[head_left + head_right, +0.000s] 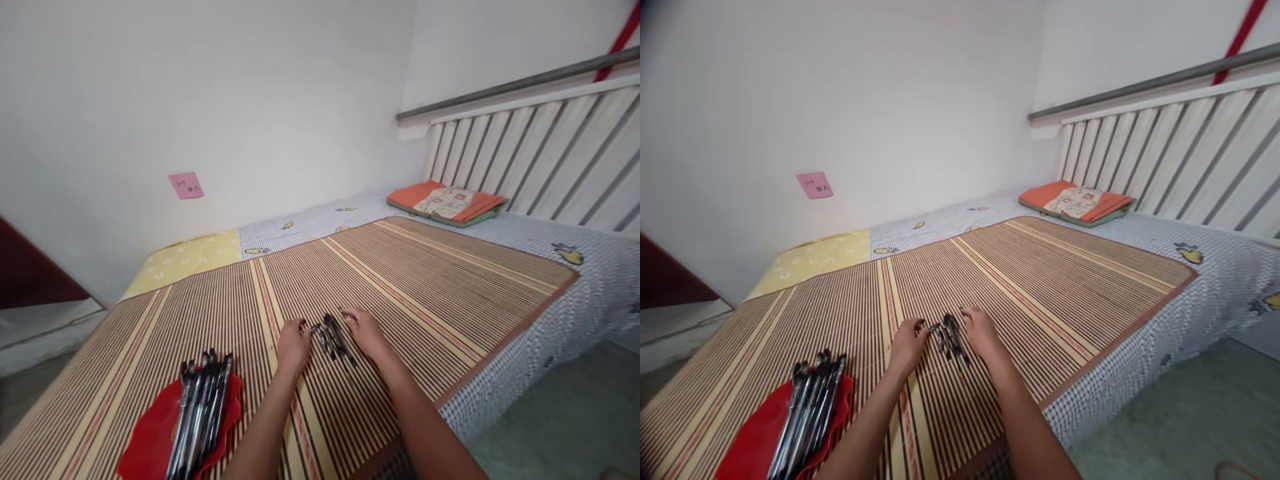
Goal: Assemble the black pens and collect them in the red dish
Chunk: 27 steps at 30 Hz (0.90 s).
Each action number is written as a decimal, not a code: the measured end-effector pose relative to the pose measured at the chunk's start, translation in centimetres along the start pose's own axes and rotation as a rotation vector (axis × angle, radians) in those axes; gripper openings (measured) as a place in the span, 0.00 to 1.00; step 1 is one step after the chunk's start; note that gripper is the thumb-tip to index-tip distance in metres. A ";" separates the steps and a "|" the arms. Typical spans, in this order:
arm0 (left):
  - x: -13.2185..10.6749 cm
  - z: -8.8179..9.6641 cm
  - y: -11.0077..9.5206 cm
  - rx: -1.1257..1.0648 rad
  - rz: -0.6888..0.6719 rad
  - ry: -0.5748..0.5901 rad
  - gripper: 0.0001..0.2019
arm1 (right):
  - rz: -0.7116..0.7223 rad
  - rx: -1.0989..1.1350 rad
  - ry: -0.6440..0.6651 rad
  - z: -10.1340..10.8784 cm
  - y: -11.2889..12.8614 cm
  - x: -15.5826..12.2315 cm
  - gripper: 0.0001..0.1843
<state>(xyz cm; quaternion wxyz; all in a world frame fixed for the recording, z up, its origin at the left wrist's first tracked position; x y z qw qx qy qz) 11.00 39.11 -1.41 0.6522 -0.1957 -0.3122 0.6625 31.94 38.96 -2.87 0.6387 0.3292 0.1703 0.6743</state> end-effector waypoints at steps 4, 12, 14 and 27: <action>0.8 -1.6 -0.2 0.109 0.008 0.059 0.04 | -0.020 -0.083 0.000 -1.1 -0.3 2.5 0.22; -3.2 -0.1 2.1 0.043 0.088 0.089 0.08 | 0.087 -0.059 0.121 -3.8 2.4 2.4 0.20; -5.1 0.2 2.7 -0.044 0.084 0.092 0.10 | 0.111 -0.025 0.140 -3.7 3.0 1.5 0.21; -9.4 2.1 4.7 -1.019 0.355 -0.114 0.23 | -0.075 -0.086 0.038 1.1 3.4 -4.1 0.06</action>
Point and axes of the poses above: each hand's wrist, its own x-axis towards the middle knuckle, its own z-axis out of the back of the hand, y = z × x, the point moved 8 cm from there along x, towards the middle knuckle, and after that the axes turned 1 degree about -y, right-handed, at the moved point
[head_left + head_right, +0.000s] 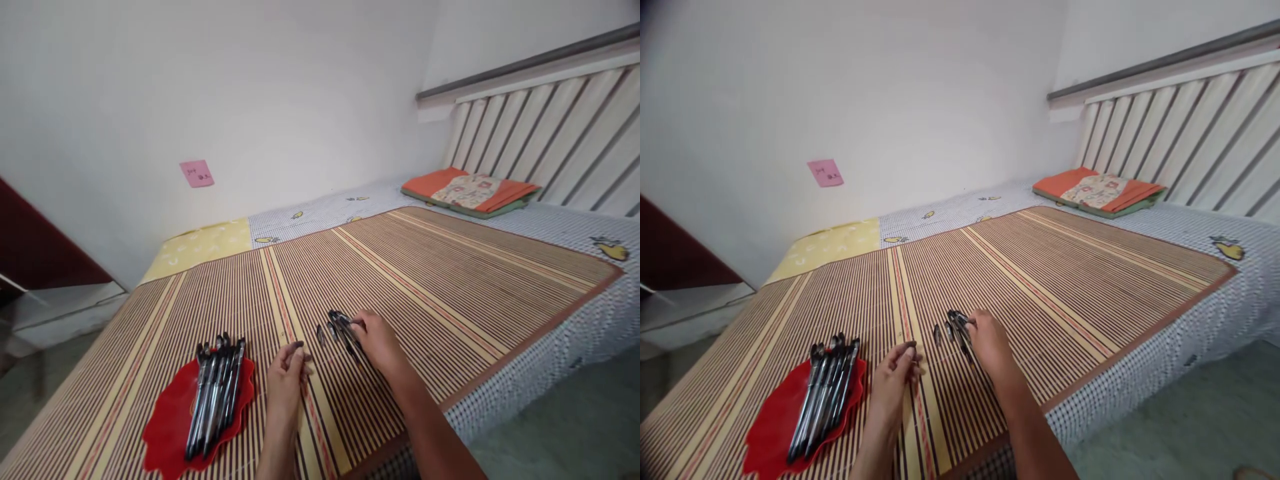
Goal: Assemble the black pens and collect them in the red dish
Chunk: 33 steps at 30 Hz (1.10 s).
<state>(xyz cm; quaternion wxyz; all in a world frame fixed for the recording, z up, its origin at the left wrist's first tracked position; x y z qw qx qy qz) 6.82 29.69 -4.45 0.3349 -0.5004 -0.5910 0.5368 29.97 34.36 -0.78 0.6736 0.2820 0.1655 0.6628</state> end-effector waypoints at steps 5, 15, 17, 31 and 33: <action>0.0 1.8 -0.6 -0.139 0.031 -0.077 0.21 | -0.013 -0.118 0.126 -0.8 1.6 -0.5 0.03; -0.8 0.1 1.0 -0.219 0.097 -0.067 0.18 | -0.038 -0.343 0.295 -2.7 1.9 -1.3 0.06; -0.9 0.1 1.0 -0.218 0.097 -0.067 0.18 | -0.038 -0.348 0.310 -2.8 1.8 -1.4 0.06; -0.9 0.0 1.5 -0.207 0.095 -0.052 0.20 | -0.022 -0.205 0.235 -2.1 0.8 -1.2 0.04; -1.0 0.0 1.5 -0.198 0.103 -0.051 0.20 | -0.001 -0.166 0.232 -2.2 0.7 -1.1 0.06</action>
Point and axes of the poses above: each hand's wrist, its own x-axis towards the middle knuckle, its own z-axis out of the back of the hand, y = z × x, the point moved 8 cm from there along x, towards the middle knuckle, and after that the axes turned 1 degree about -y, right-handed, at the moved point
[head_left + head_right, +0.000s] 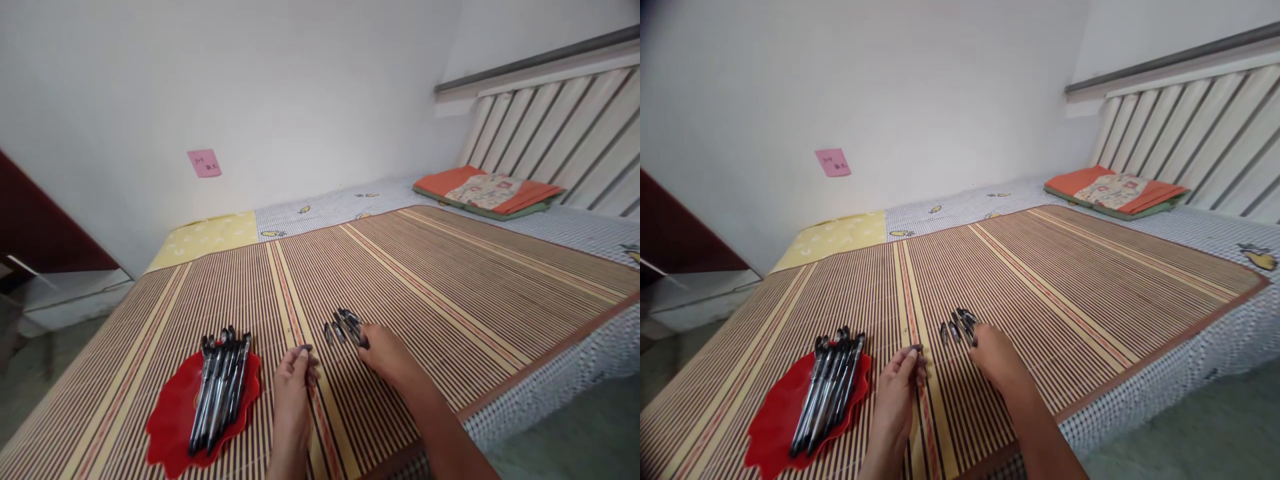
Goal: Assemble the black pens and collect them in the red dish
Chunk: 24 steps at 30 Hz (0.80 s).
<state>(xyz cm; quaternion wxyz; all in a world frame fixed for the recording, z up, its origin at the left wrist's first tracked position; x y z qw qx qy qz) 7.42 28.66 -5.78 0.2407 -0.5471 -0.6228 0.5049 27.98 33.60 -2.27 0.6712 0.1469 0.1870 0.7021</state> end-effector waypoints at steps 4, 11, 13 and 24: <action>-0.1 -0.1 0.0 0.022 0.011 0.010 0.19 | -0.005 0.057 0.014 0.0 -0.2 0.0 0.05; 0.1 0.0 -0.1 0.013 -0.021 -0.007 0.22 | 0.065 0.446 0.115 0.1 1.5 -0.9 0.03; 0.2 0.2 -0.3 0.009 -0.042 -0.006 0.25 | 0.140 0.589 0.236 -0.8 3.1 -1.4 0.03; -0.7 0.7 -0.9 -0.055 -0.069 -0.153 0.20 | 0.335 0.509 0.246 -3.5 9.3 -3.7 0.05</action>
Point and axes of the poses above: each hand's wrist, its own x-axis towards the middle knuckle, its own z-axis out of the back of the hand, y = z × x, the point moved 8 cm from there along x, towards the middle knuckle, and after that the axes turned 1 degree about -y, right-handed, at the moved point
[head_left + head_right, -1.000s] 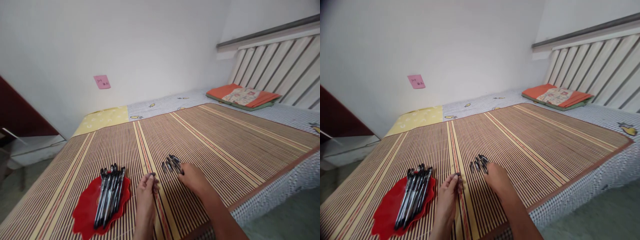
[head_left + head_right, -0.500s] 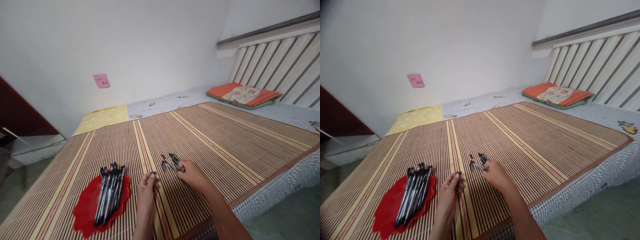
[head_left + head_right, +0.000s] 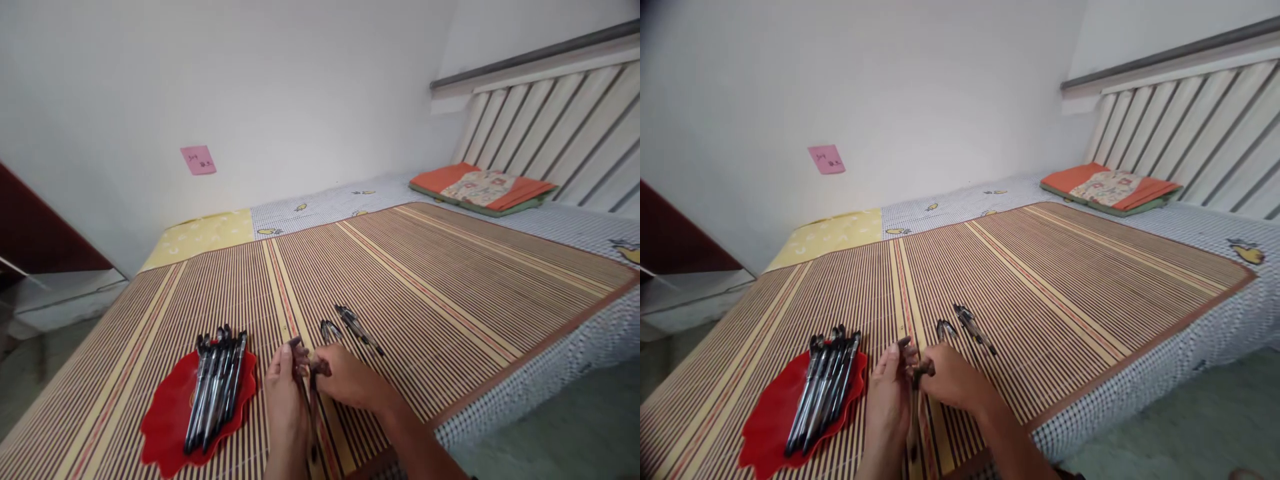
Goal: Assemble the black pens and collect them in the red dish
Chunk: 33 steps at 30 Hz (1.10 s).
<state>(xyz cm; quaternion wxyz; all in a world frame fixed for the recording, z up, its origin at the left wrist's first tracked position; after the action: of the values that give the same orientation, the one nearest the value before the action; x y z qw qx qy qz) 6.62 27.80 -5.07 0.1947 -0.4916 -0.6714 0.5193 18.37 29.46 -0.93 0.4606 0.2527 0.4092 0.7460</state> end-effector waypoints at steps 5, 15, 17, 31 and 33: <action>-0.8 1.6 -0.3 0.171 -0.126 -0.292 0.12 | -0.178 -0.176 -0.320 -2.4 -0.3 0.0 0.10; 0.9 1.9 -1.4 -0.316 -0.059 -0.256 0.08 | -0.056 -0.142 -0.239 3.8 -2.4 -0.5 0.09; 1.0 2.3 -2.1 -0.317 -0.067 -0.237 0.07 | -0.126 -0.249 -0.104 3.4 -3.0 -1.1 0.10; 1.1 0.6 -1.3 0.071 -0.007 0.121 0.21 | -0.075 -0.274 -0.096 2.8 -1.6 -1.0 0.05; 0.6 -0.3 -1.6 0.135 -0.024 0.228 0.21 | -0.015 -0.129 -0.117 2.9 -0.4 -0.8 0.06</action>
<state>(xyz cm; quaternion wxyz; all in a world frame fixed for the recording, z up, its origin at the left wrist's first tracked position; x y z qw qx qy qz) 5.83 28.48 -3.65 0.3085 -0.5254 -0.6142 0.5015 21.10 29.93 0.28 0.5044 0.2625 0.3345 0.7515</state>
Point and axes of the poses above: each hand's wrist, its own x-axis towards the middle knuckle, its own z-axis out of the back of the hand, y = z × x, the point moved 8 cm from there along x, towards the middle knuckle, and after that the axes turned 1 degree about -y, right-handed, at the moved point
